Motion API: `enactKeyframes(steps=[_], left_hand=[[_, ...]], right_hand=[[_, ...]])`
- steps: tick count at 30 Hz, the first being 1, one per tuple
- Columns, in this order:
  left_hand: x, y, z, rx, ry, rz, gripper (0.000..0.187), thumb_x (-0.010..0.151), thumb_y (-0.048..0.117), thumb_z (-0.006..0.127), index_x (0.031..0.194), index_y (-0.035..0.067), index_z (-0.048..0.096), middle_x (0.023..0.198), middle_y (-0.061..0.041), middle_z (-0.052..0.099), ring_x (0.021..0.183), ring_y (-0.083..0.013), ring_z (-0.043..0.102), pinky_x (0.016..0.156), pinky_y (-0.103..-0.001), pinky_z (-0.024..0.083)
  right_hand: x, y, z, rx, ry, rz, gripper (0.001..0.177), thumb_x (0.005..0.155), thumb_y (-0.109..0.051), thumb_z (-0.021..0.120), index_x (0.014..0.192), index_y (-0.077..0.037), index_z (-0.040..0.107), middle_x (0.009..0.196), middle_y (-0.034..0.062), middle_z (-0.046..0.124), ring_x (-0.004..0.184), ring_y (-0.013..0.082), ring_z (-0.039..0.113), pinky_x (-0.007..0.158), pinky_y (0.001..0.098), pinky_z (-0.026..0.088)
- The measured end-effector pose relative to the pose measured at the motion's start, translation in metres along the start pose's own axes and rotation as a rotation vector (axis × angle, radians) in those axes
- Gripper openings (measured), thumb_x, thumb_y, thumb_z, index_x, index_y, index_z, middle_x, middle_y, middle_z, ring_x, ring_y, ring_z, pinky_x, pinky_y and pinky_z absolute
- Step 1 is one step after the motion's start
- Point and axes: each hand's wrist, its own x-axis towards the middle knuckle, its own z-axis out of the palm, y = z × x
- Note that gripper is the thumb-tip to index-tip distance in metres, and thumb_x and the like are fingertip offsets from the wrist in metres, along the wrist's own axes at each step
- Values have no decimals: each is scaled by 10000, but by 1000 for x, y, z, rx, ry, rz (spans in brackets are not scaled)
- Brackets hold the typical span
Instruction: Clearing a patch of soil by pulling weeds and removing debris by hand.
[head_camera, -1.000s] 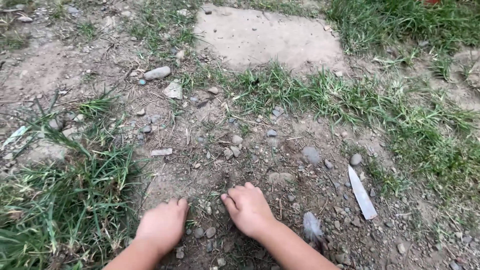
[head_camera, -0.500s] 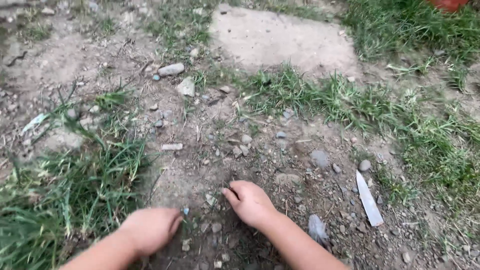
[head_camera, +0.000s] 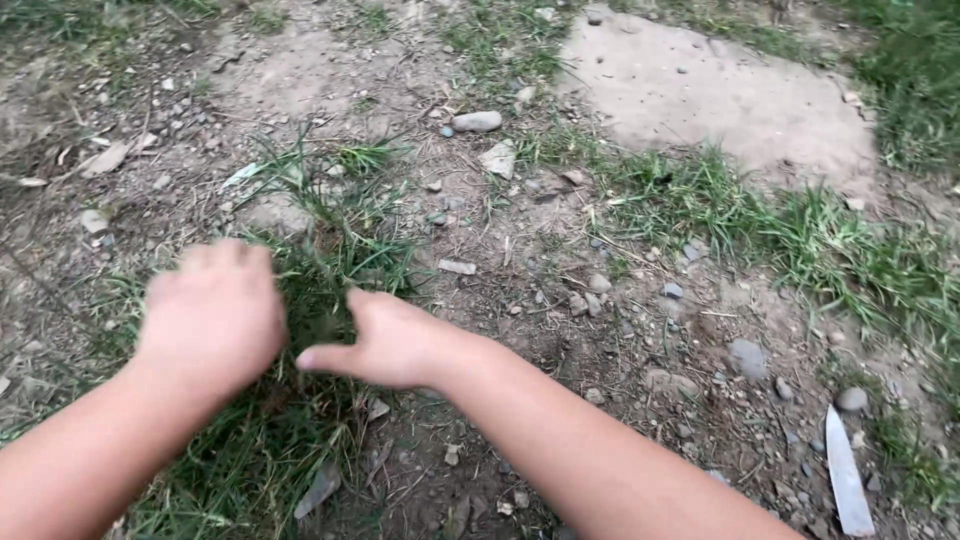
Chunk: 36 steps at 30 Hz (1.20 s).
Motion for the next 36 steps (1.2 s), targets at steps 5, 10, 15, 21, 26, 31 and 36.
enactKeyframes(steps=[5,10,15,21,26,31,36], left_hand=[[-54,17,27,79,328,61,620,764,341,670,1293,33,572,1261,-152,587,1112,-327,585,893,-492,489],[-118,77,104,-117,-141,469,488,754,254,726,1173,60,566,1195,-143,539,1137,-360,537,890,-501,461],[-158,117,235,-179,-420,630,285,956,282,649,1151,77,616,1164,-135,575,1139,-342,578,871,-538,496],[-168,137,150,-116,-474,582,603,901,569,663,1139,21,590,1139,-148,542,1090,-343,557,854,-503,477],[-172,145,158,-63,-490,561,599,948,577,604,1152,13,602,1116,-147,564,1049,-335,581,877,-499,467],[-177,152,168,22,-524,637,472,1020,457,541,1153,12,623,1107,-156,596,1047,-342,597,896,-501,459],[-176,150,174,-140,-536,757,197,885,152,545,1018,91,676,1079,-99,652,1058,-289,624,914,-489,469]], right_hand=[[-13,25,19,-488,59,-501,495,847,-396,748,1113,-5,601,1062,173,633,1026,351,634,874,457,523],[-74,110,37,-628,-286,-788,197,848,-267,707,938,-99,658,1008,99,614,1013,310,589,878,463,466],[-126,162,62,-511,-476,-773,535,796,-449,756,1222,-132,695,1066,115,578,1050,332,533,876,480,430],[-144,187,108,-554,-330,-782,435,865,-431,729,1203,-160,689,1069,85,566,1059,303,524,883,449,419],[-146,190,105,-522,-378,-763,290,906,-364,715,1095,-146,688,1041,57,570,1056,260,542,921,424,431],[-150,196,101,-431,-332,-831,193,890,-234,674,1057,-140,698,1128,54,614,1082,250,551,927,416,441],[-160,206,110,-311,-499,-593,154,1021,-227,612,1057,-77,627,868,117,669,932,330,611,897,489,470]])
